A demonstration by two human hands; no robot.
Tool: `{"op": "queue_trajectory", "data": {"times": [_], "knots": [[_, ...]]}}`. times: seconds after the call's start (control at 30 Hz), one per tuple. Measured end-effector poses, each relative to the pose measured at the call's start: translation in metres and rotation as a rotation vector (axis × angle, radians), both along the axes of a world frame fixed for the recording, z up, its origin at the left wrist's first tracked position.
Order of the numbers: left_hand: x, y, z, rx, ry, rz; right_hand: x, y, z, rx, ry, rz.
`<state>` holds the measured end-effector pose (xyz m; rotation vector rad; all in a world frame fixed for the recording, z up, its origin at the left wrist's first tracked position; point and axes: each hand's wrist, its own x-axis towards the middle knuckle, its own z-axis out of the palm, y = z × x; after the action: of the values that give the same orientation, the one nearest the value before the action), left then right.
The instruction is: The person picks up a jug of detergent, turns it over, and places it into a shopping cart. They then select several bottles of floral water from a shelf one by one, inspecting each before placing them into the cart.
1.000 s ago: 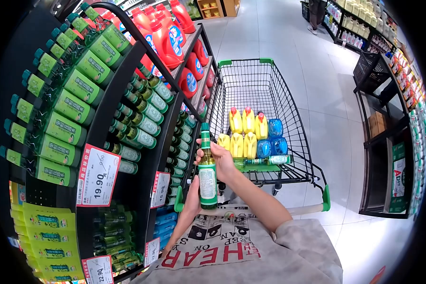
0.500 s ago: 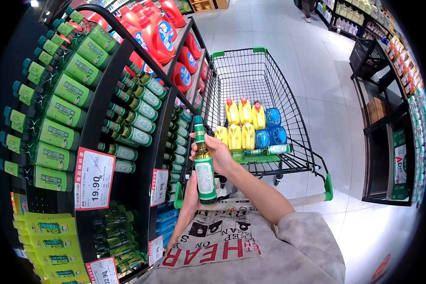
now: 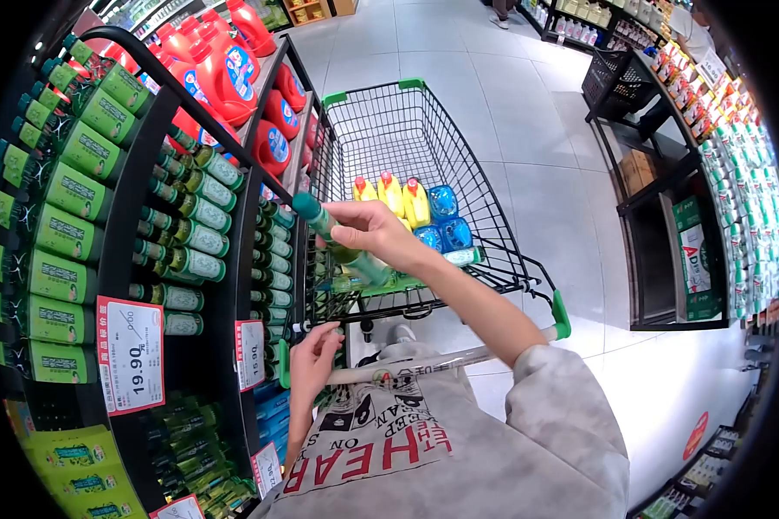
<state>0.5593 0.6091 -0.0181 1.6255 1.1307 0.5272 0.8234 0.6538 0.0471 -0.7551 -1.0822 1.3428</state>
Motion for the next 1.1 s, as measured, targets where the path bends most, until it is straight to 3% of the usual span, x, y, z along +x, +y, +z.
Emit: {"op": "queue_trajectory", "data": {"times": [0.1,0.13,0.2,0.3,0.4,0.57,0.73,0.83,1.1], "knots": [[0.012,0.000,0.019,-0.002,0.090,-0.106,0.020,-0.006,-0.023,-0.118,-0.432,-0.024],[0.014,0.001,0.024,0.016,0.149,-0.113,0.028,-0.009,-0.035,-0.125,-0.435,-0.021],[0.015,0.001,0.024,0.046,0.215,-0.116,0.048,-0.015,-0.066,-0.151,-0.794,0.022],[0.015,0.002,0.027,0.051,0.261,-0.136,0.074,-0.027,-0.115,-0.130,-0.972,0.117],[0.015,0.001,0.023,0.095,0.325,-0.165,0.087,-0.032,-0.145,-0.246,-1.069,0.251],[0.013,-0.003,0.020,0.181,0.384,-0.164,0.102,-0.034,-0.213,-0.254,-1.185,0.259],[0.013,-0.003,0.018,0.220,0.420,-0.195,0.094,-0.034,-0.230,-0.492,-1.350,0.432],[0.013,-0.005,0.018,0.232,0.435,-0.190,0.087,-0.032,-0.244,-0.559,-1.447,0.410],[0.013,-0.004,0.020,0.215,0.418,-0.230,0.074,-0.032,-0.253,-0.469,-1.582,0.290]]}}
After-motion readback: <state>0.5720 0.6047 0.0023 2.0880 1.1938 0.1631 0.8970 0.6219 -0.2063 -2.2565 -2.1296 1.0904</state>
